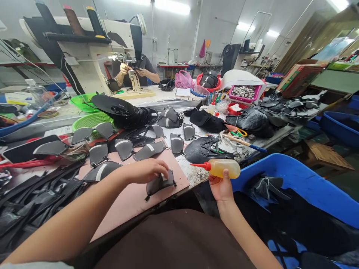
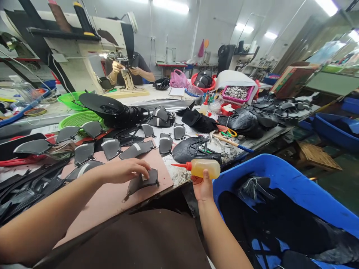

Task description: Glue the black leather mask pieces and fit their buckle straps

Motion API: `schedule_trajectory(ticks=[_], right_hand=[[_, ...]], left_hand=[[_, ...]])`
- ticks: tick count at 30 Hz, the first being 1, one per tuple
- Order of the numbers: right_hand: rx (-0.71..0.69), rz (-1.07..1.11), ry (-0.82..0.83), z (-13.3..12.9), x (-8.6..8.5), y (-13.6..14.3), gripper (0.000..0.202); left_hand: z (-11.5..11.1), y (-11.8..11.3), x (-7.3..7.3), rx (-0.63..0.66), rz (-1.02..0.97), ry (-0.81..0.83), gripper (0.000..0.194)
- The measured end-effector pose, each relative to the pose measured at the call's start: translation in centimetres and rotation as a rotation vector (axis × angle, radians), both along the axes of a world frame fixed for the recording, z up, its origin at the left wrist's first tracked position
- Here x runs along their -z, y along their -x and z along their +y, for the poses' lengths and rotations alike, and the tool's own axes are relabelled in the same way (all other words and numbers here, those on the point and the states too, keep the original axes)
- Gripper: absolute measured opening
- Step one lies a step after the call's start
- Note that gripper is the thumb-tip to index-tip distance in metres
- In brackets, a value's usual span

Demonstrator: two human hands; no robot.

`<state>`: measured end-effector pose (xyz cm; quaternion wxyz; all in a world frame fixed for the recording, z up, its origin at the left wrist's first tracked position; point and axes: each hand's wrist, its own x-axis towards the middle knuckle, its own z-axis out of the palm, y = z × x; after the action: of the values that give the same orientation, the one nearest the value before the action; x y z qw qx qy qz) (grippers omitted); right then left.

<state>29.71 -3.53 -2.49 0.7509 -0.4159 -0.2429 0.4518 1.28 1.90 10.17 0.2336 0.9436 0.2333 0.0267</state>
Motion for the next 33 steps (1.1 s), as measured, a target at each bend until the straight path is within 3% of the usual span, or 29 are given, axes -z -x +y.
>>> schedule_trajectory(ticks=[4,8,19,22,28,33], right_hand=[[-0.022,-0.060,0.023,0.0,0.1,1.3,0.044],[-0.020,-0.168,0.040,0.3,0.2,1.7,0.043],[-0.018,-0.423,0.039,3.1,1.0,1.3,0.055],[-0.032,-0.461,0.045,3.1,1.0,1.2,0.060],[-0.039,-0.492,0.048,2.8,0.8,0.8,0.051],[-0.034,-0.499,0.054,3.4,1.3,1.2,0.058]], left_hand=[[0.3,-0.2,3.4,-0.024,0.064,-0.069,0.051],[-0.7,-0.4,4.9,-0.061,0.069,-0.119,0.050],[-1.2,-0.2,5.5,-0.070,0.087,-0.168,0.033],[-1.2,-0.3,5.8,-0.073,0.102,-0.170,0.034],[-1.2,-0.3,6.0,-0.083,0.116,-0.176,0.032],[-1.3,-0.3,5.9,-0.090,0.135,-0.172,0.033]])
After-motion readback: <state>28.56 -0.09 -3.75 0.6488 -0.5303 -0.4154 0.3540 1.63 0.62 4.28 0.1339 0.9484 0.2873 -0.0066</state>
